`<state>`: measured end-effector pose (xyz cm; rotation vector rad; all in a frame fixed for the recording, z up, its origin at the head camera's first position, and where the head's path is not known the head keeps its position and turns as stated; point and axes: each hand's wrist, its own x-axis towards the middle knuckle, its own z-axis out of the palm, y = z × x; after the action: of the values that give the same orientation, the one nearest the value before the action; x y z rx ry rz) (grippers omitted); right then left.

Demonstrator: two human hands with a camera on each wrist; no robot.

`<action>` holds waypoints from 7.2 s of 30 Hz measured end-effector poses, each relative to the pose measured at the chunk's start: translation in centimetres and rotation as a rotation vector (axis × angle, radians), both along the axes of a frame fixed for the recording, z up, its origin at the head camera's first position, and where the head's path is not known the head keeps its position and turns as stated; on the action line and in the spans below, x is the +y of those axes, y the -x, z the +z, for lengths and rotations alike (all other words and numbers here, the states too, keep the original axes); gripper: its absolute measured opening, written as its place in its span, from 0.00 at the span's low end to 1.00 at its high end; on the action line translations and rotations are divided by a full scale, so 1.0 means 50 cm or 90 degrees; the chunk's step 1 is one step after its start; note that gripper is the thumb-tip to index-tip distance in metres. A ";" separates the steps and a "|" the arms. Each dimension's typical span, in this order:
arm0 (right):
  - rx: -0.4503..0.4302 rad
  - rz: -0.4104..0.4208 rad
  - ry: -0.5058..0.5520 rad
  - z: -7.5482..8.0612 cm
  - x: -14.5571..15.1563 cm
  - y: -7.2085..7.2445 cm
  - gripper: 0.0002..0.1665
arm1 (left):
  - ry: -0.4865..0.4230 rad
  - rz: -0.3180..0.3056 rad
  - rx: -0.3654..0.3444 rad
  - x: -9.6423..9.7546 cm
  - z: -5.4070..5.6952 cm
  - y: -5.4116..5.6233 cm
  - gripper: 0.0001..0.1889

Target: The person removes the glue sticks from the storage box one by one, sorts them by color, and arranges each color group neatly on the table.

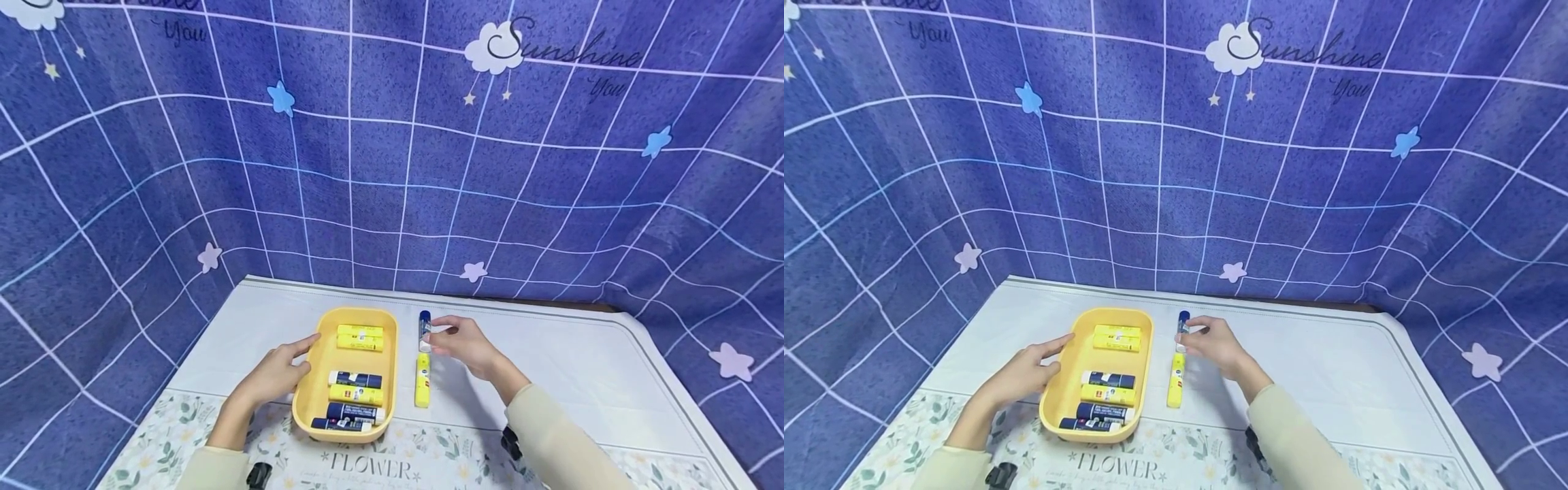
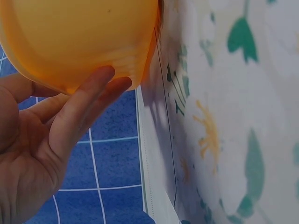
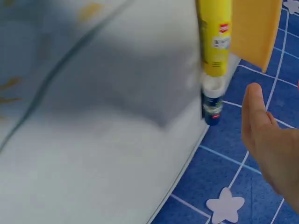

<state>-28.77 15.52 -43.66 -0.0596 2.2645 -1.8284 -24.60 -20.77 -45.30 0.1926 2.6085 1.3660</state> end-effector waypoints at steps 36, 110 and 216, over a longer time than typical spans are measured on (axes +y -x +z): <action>0.103 0.256 -0.067 0.027 -0.187 0.024 0.31 | -0.035 0.006 -0.007 -0.005 -0.012 -0.003 0.30; 0.080 0.375 -0.359 -0.026 -0.296 0.013 0.15 | 0.017 -0.020 0.029 -0.010 -0.009 0.008 0.31; 0.090 -0.110 0.136 0.030 -0.057 0.106 0.23 | 0.031 -0.004 0.010 -0.002 0.002 -0.003 0.31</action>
<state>-34.08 12.67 -42.15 -0.0302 2.2167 -2.2157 -24.46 -20.85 -45.18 0.2053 2.6486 1.3018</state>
